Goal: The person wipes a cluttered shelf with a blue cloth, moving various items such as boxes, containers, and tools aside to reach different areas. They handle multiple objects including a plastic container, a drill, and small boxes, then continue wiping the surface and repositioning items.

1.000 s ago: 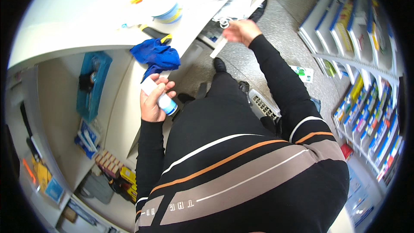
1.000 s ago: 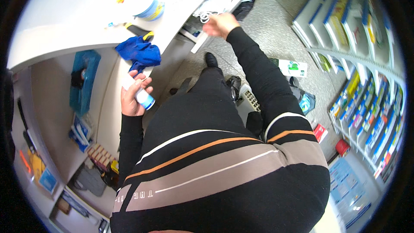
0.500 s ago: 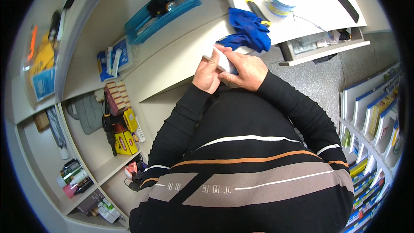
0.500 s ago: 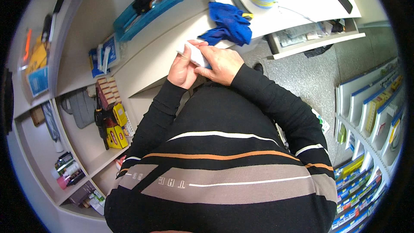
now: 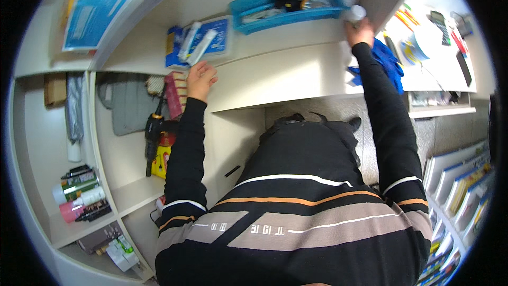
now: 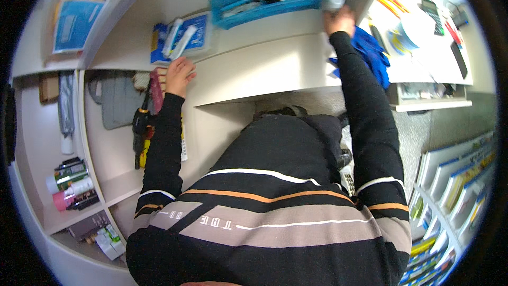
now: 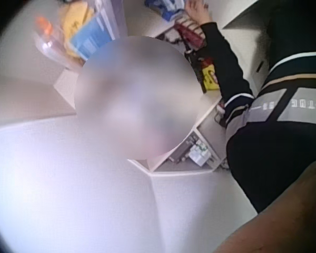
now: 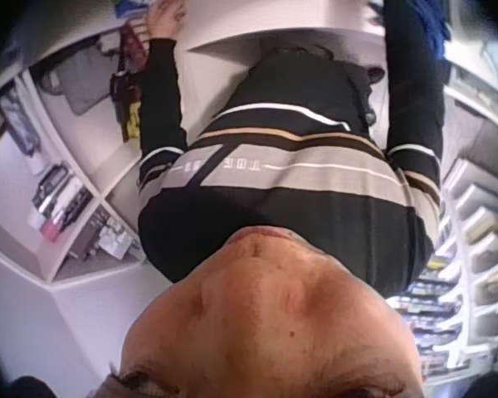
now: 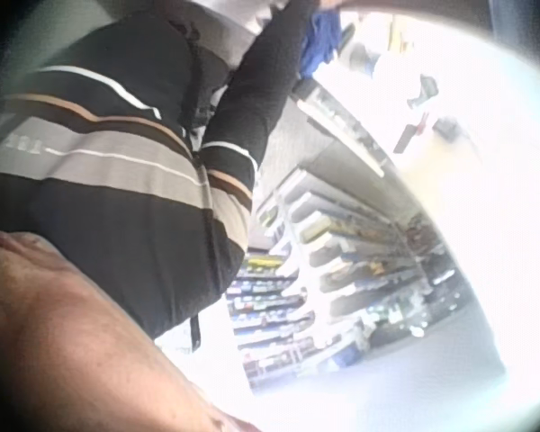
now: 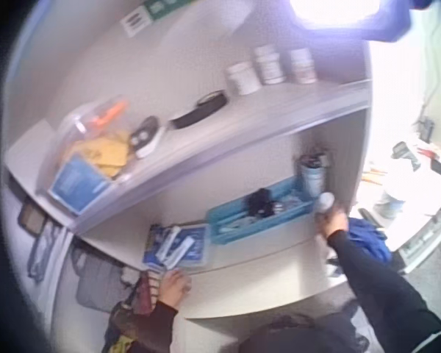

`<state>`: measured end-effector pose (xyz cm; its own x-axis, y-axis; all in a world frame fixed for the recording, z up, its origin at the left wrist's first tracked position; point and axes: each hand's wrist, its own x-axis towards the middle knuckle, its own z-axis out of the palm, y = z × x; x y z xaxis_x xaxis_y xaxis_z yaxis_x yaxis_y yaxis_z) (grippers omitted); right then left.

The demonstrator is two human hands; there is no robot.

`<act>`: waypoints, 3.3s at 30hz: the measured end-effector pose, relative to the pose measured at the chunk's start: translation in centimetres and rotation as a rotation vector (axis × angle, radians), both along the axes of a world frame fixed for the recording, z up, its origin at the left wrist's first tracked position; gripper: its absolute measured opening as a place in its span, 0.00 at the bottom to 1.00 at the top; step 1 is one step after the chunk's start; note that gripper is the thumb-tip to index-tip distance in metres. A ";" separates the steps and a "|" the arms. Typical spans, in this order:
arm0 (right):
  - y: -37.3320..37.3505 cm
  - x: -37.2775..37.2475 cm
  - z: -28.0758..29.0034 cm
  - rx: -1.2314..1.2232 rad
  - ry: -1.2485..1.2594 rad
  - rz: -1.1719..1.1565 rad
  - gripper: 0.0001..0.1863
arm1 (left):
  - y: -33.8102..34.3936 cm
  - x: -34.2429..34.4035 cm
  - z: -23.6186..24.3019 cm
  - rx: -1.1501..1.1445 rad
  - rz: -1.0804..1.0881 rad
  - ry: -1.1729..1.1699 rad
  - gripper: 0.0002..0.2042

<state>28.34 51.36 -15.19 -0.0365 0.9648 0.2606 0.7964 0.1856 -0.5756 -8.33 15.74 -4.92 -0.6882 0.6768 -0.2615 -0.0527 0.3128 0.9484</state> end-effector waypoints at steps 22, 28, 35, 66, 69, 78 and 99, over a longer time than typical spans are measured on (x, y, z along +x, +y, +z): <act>-12.4 -5.1 5.7 -0.443 0.408 0.512 0.16 | 9.9 -8.6 -0.7 -0.243 -0.720 1.265 0.30; -12.5 -6.2 6.1 -0.466 0.352 0.594 0.14 | 10.2 -8.7 -1.3 -0.256 -0.723 1.315 0.28; -14.0 -4.6 6.7 -0.520 0.302 0.645 0.14 | 8.0 -10.2 0.2 -0.059 -0.645 1.237 0.30; -15.5 2.7 5.8 -0.079 0.167 1.205 0.11 | 11.4 18.0 0.5 0.194 -0.579 0.970 0.12; -8.2 8.0 4.6 0.086 0.272 0.684 0.16 | 8.0 18.5 -3.0 0.070 -0.465 0.770 0.12; -16.8 -1.7 -2.1 0.319 0.048 1.320 0.22 | 3.5 25.2 -5.3 0.070 -0.193 0.316 0.10; -7.1 12.0 18.2 0.098 0.437 1.311 0.41 | 13.0 30.7 10.9 0.121 -0.775 -0.104 0.21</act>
